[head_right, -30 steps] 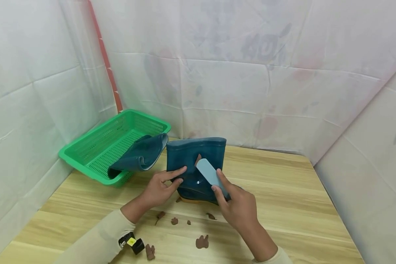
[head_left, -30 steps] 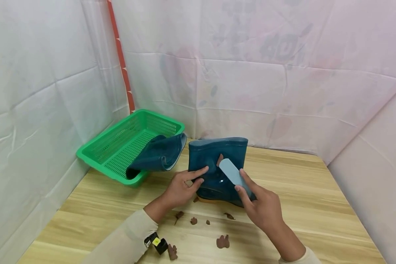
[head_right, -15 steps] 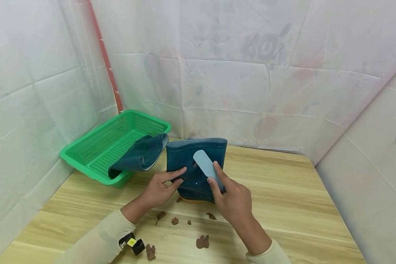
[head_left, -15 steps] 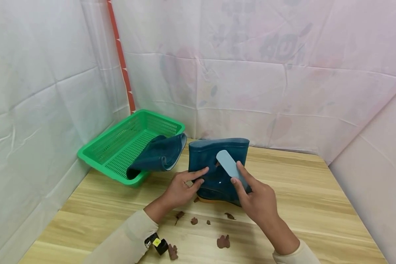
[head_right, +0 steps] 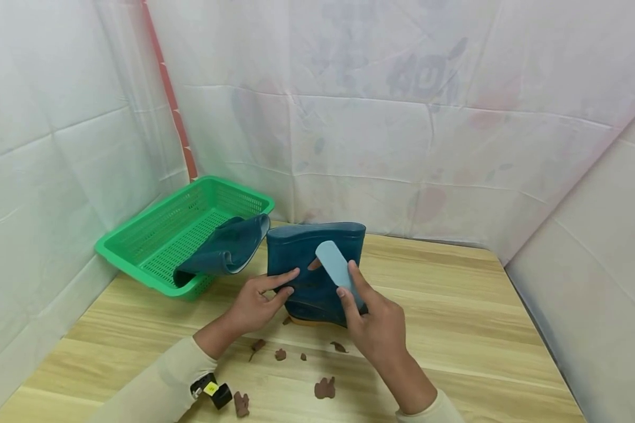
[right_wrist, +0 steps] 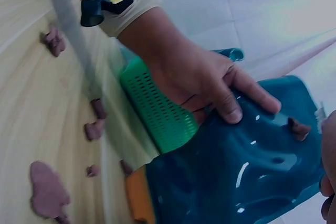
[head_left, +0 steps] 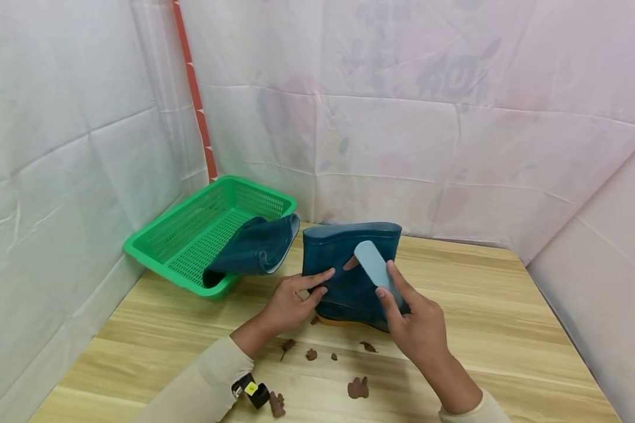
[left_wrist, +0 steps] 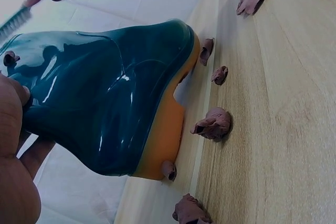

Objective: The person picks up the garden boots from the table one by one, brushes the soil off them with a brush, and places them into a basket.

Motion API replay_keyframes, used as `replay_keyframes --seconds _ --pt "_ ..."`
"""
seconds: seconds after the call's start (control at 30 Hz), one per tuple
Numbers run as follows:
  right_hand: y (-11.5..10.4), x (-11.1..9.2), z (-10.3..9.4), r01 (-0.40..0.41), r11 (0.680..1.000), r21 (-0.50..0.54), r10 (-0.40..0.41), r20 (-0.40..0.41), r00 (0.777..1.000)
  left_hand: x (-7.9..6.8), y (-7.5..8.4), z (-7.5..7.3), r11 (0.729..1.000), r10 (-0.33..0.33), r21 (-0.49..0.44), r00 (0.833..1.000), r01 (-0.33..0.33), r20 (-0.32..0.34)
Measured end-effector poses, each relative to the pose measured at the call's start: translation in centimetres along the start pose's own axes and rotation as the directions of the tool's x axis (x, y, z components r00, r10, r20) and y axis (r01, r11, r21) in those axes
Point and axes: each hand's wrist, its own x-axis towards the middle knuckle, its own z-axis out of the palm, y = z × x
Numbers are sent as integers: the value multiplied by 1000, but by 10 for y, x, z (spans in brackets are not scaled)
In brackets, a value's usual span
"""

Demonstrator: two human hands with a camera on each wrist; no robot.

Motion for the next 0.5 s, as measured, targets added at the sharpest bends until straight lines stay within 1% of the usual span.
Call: replay_keyframes --seconds 0.07,0.13,0.2,0.33,0.5 --pt "-1 1 -2 16 1000 12 -15 -35 999 0 -1 0 1000 -2 0 1000 2 5" --pt "-2 2 -3 25 1000 8 -24 -36 999 0 -1 0 1000 -1 0 1000 1 7" --pt "-2 1 -2 20 1000 -15 -20 -2 1000 0 -1 0 1000 5 3 1000 -5 6" --pt "0 -4 3 -10 998 -58 15 76 997 0 -2 -1 1000 21 6 1000 -21 5" --pt "3 -8 7 -32 997 -69 39 101 994 0 -3 -1 1000 27 8 1000 -27 3"
